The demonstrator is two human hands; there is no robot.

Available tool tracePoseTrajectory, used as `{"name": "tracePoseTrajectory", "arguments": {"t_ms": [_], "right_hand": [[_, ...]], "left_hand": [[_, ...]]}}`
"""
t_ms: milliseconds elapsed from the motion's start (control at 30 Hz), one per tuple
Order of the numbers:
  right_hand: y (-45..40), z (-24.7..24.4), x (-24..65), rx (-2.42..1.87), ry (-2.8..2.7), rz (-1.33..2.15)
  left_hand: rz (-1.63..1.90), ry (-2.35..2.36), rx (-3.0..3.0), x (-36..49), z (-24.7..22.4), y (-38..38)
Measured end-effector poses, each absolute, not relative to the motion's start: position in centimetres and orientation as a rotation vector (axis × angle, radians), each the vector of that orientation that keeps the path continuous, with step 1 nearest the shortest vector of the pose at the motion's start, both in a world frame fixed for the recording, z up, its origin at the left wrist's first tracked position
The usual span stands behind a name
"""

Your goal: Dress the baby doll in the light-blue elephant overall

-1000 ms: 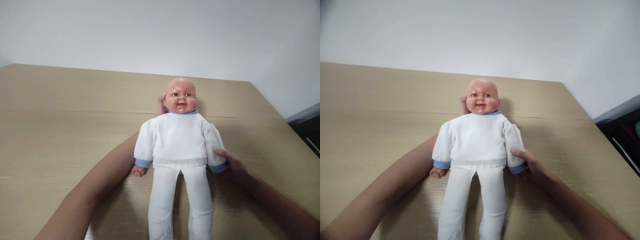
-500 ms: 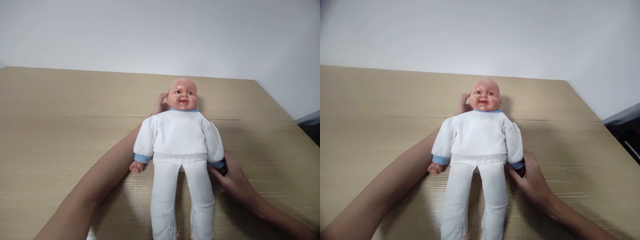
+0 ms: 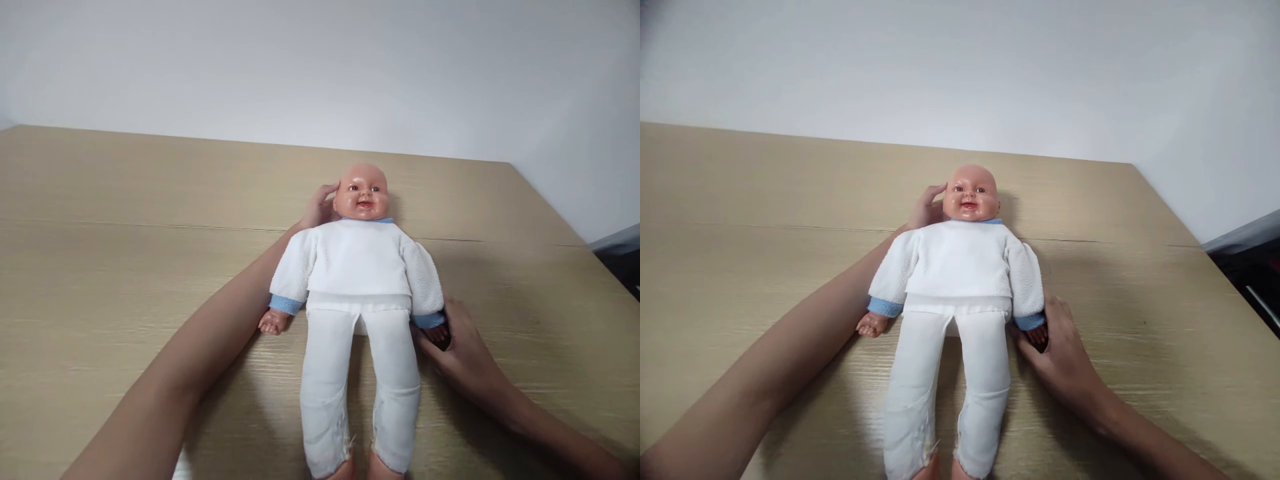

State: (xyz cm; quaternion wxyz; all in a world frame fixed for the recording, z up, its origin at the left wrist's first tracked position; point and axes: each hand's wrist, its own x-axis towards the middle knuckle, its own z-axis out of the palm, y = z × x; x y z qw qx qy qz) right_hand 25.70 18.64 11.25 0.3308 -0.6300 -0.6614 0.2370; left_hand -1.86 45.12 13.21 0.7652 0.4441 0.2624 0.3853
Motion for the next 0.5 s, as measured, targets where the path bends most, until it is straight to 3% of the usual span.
{"name": "tracePoseTrajectory", "arguments": {"t_ms": [500], "right_hand": [[18.94, 10.23, 26.26, -1.566, -1.848, 0.487]], "left_hand": [[0.883, 0.54, 1.024, -1.5, 12.18, 46.07]]}}
